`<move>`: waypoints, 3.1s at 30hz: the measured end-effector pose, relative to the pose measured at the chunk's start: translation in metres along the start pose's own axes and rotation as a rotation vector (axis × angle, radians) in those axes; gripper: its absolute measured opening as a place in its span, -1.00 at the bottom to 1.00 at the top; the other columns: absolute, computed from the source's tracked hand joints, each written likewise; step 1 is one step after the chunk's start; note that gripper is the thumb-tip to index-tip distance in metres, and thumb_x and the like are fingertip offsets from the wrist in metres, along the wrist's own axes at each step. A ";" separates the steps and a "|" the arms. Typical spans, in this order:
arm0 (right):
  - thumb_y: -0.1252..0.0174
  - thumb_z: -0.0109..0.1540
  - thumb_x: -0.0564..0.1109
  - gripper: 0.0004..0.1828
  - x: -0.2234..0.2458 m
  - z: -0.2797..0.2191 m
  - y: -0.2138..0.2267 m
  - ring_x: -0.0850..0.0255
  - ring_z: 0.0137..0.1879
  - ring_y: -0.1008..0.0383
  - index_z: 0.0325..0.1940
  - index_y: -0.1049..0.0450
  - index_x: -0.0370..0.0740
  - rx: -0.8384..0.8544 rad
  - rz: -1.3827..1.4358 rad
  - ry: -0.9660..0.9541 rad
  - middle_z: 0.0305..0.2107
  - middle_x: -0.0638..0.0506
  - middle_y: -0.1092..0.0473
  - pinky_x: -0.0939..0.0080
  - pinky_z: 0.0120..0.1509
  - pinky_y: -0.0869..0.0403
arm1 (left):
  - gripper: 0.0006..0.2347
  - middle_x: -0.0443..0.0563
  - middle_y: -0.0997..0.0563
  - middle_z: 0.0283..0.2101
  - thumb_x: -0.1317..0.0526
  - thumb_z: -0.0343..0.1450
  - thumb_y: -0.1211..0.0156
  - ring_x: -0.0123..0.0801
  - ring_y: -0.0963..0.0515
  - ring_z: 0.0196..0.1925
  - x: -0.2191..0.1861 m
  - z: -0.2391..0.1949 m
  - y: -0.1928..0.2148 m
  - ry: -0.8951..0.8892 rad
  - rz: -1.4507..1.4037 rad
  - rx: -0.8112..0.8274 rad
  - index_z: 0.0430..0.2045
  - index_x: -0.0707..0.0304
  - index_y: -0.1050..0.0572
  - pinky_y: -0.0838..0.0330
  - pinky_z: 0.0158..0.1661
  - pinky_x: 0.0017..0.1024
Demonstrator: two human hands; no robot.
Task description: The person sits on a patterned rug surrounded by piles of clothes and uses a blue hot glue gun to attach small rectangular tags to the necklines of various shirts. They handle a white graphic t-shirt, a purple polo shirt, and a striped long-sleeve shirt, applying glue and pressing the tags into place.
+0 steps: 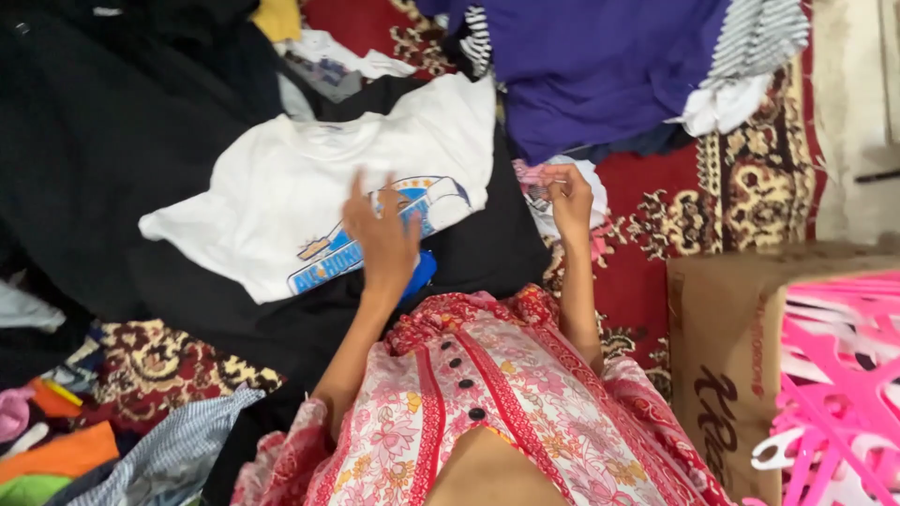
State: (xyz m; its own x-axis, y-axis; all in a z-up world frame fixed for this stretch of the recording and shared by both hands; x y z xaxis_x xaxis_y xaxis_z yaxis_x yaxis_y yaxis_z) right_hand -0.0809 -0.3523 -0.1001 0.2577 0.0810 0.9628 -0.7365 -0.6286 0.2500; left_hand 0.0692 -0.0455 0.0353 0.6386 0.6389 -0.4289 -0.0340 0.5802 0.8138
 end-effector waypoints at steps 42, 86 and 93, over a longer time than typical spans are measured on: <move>-0.25 0.14 -0.30 -0.73 -0.026 -0.020 -0.004 0.08 -0.02 -0.41 -0.19 -0.45 0.02 -0.053 -0.727 0.309 -0.26 0.16 -0.35 0.05 0.04 -0.35 | -0.84 0.16 -0.69 -0.29 0.27 0.38 -0.11 -0.16 -0.59 -0.02 -0.135 -0.012 -0.249 -0.631 -0.009 0.384 -0.25 0.29 -0.55 -0.05 0.35 -0.18; -0.29 0.18 -0.32 -0.86 0.148 -0.147 -0.241 0.02 -0.13 -0.57 -0.20 -0.54 -0.21 0.580 -0.225 0.890 -0.28 0.03 -0.45 0.08 -0.01 -0.53 | -0.90 0.18 -0.61 -0.26 0.39 0.49 -0.16 -0.27 -0.61 -0.32 0.166 -0.021 -0.011 0.605 -0.813 -0.072 -0.15 0.32 -0.48 -0.55 -0.34 -0.39; -0.30 0.18 -0.14 -0.91 0.124 -0.174 -0.242 0.04 -0.19 -0.52 -0.34 -0.50 -0.13 0.855 -0.300 0.994 -0.45 0.00 -0.48 0.07 -0.08 -0.44 | -0.88 0.14 -0.59 -0.30 0.40 0.47 -0.21 -0.33 -0.58 -0.32 0.217 -0.043 -0.032 0.588 -0.771 -0.004 -0.16 0.36 -0.46 -0.54 -0.30 -0.40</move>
State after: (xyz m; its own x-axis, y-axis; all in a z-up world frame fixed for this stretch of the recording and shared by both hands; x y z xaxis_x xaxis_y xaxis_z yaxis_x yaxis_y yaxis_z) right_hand 0.0203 -0.0557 -0.0229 -0.4889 0.5934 0.6394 -0.0199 -0.7404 0.6719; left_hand 0.1764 0.0965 -0.1003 -0.0001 0.2319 -0.9728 0.2296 0.9468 0.2256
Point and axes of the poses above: each hand's wrist, its own z-axis towards the middle knuckle, its own y-axis out of the back of the hand, x = y × z, the point moved 9 cm from there along z, towards the middle knuckle
